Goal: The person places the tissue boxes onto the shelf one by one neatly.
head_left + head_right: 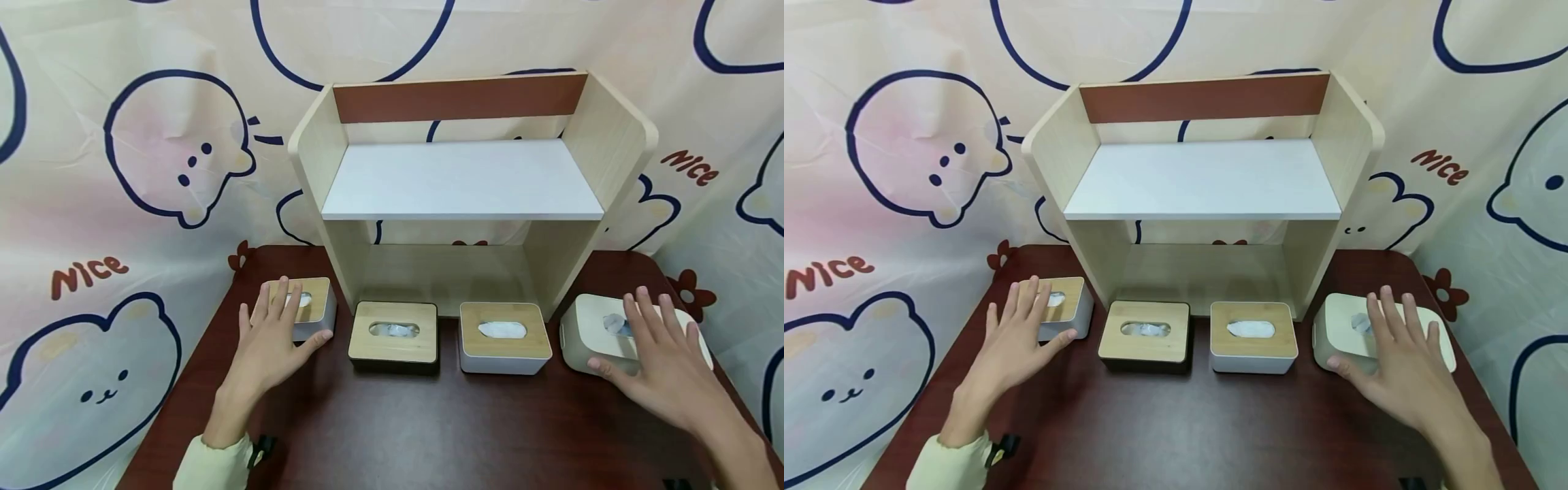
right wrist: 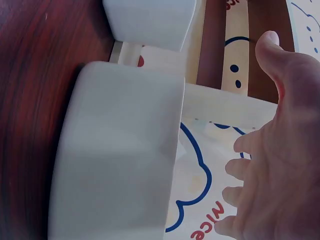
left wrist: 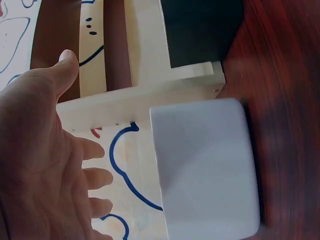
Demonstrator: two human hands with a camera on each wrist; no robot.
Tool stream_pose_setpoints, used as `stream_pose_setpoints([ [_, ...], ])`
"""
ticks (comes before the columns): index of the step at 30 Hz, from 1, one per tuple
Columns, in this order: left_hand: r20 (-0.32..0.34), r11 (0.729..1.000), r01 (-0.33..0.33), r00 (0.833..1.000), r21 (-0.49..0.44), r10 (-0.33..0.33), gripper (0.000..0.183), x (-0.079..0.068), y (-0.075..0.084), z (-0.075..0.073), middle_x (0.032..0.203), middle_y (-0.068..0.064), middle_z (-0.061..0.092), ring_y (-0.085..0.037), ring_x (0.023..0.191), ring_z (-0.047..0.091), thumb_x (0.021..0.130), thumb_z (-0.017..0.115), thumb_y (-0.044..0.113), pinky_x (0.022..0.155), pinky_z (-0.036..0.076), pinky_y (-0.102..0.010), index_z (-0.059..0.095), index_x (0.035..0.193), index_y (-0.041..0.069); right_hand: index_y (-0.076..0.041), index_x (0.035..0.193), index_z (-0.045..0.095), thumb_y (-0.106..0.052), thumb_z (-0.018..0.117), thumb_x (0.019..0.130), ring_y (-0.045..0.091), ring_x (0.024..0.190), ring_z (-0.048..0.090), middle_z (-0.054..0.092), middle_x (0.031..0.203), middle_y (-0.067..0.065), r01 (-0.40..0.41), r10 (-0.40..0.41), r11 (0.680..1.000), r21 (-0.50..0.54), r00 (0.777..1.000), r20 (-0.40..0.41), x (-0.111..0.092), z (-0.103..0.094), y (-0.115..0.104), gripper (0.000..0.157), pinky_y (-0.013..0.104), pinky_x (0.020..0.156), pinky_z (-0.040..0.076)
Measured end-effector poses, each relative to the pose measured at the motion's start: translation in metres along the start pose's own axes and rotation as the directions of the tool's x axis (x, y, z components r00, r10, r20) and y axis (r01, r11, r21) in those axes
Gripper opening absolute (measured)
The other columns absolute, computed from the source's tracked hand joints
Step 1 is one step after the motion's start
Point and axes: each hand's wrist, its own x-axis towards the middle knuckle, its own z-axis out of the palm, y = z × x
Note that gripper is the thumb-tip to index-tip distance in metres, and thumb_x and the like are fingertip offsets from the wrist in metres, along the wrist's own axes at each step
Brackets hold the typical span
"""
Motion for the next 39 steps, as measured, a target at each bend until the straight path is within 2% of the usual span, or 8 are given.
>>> stream_pose_setpoints([
  [7, -0.009, 0.999, -0.036, 0.999, -0.017, 0.036, 0.104, -0.007, 0.014, 0.006, 0.181, -0.02, 0.013, -0.052, 0.166, 0.007, 0.098, 0.059, 0.074, 0.126, 0.006, -0.082, 0.024, 0.172, 0.009, -0.003, 0.172, 0.003, -0.052, 0.077, 0.095, 0.042, 0.167, -0.016, -0.007, 0.18, 0.02, 0.067, -0.063, 0.992, 0.108, 0.997, -0.038, -0.007, 0.003, -0.007, 0.117, 0.075, 0.127, -0.013],
  [13, -0.02, 0.995, -0.091, 0.996, -0.038, 0.091, 0.102, -0.013, 0.029, 0.014, 0.181, -0.019, 0.015, -0.05, 0.166, 0.009, 0.099, 0.062, 0.07, 0.128, 0.011, -0.077, 0.025, 0.172, 0.009, -0.006, 0.173, 0.0, -0.054, 0.079, 0.094, 0.042, 0.167, -0.013, -0.006, 0.18, 0.022, 0.058, -0.059, 0.988, 0.142, 0.998, 0.0, -0.009, 0.009, -0.018, 0.121, 0.076, 0.127, -0.01],
  [19, -0.024, 0.989, -0.122, 0.992, -0.078, 0.121, 0.102, -0.016, 0.042, 0.022, 0.181, -0.017, 0.016, -0.048, 0.167, 0.009, 0.099, 0.062, 0.069, 0.129, 0.013, -0.076, 0.022, 0.173, 0.012, -0.005, 0.173, 0.005, -0.052, 0.081, 0.093, 0.034, 0.169, -0.011, 0.002, 0.18, 0.024, 0.086, -0.086, 0.983, 0.16, 0.996, -0.008, -0.013, 0.013, -0.027, 0.12, 0.052, 0.135, -0.015],
  [23, -0.031, 0.985, -0.14, 0.99, -0.102, 0.137, 0.102, -0.015, 0.052, 0.026, 0.18, -0.016, 0.018, -0.047, 0.167, 0.01, 0.098, 0.063, 0.07, 0.129, 0.015, -0.075, 0.025, 0.172, 0.011, -0.006, 0.173, 0.007, -0.05, 0.082, 0.093, 0.032, 0.17, -0.009, 0.008, 0.18, 0.024, 0.099, -0.098, 0.975, 0.2, 0.995, -0.016, -0.013, 0.016, -0.032, 0.118, 0.048, 0.136, -0.014],
  [27, -0.029, 0.978, -0.162, 0.987, -0.128, 0.16, 0.102, -0.013, 0.062, 0.029, 0.18, -0.016, 0.019, -0.045, 0.168, 0.009, 0.098, 0.065, 0.069, 0.13, 0.016, -0.073, 0.027, 0.171, 0.011, -0.012, 0.174, 0.005, -0.049, 0.081, 0.094, 0.035, 0.17, -0.005, 0.007, 0.181, 0.022, 0.088, -0.092, 0.967, 0.239, 0.996, 0.002, -0.013, 0.018, -0.038, 0.117, 0.055, 0.137, -0.007],
  [32, -0.022, 0.966, -0.202, 0.979, -0.164, 0.201, 0.102, -0.01, 0.074, 0.035, 0.18, -0.015, 0.02, -0.042, 0.168, 0.01, 0.098, 0.065, 0.069, 0.132, 0.019, -0.07, 0.026, 0.171, 0.011, -0.019, 0.175, 0.0, -0.054, 0.08, 0.094, 0.039, 0.169, -0.001, 0.003, 0.182, 0.018, 0.022, -0.047, 0.961, 0.275, 0.995, 0.086, -0.012, 0.019, -0.047, 0.119, 0.081, 0.121, 0.023],
  [35, -0.009, 0.957, -0.215, 0.976, -0.193, 0.217, 0.101, -0.009, 0.081, 0.039, 0.18, -0.014, 0.018, -0.041, 0.168, 0.01, 0.099, 0.063, 0.07, 0.131, 0.021, -0.069, 0.024, 0.172, 0.011, -0.021, 0.174, -0.003, -0.057, 0.077, 0.095, 0.04, 0.169, 0.0, 0.0, 0.182, 0.016, -0.01, -0.029, 0.958, 0.287, 0.991, 0.132, -0.011, 0.021, -0.052, 0.119, 0.084, 0.111, 0.032],
  [39, 0.006, 0.947, -0.217, 0.975, -0.235, 0.224, 0.101, -0.007, 0.09, 0.044, 0.18, -0.013, 0.018, -0.04, 0.168, 0.013, 0.099, 0.063, 0.069, 0.132, 0.022, -0.066, 0.024, 0.172, 0.011, -0.022, 0.175, -0.001, -0.055, 0.077, 0.096, 0.043, 0.168, 0.007, 0.002, 0.182, 0.016, -0.007, -0.037, 0.946, 0.324, 0.991, 0.128, -0.01, 0.023, -0.056, 0.116, 0.081, 0.11, 0.036],
])
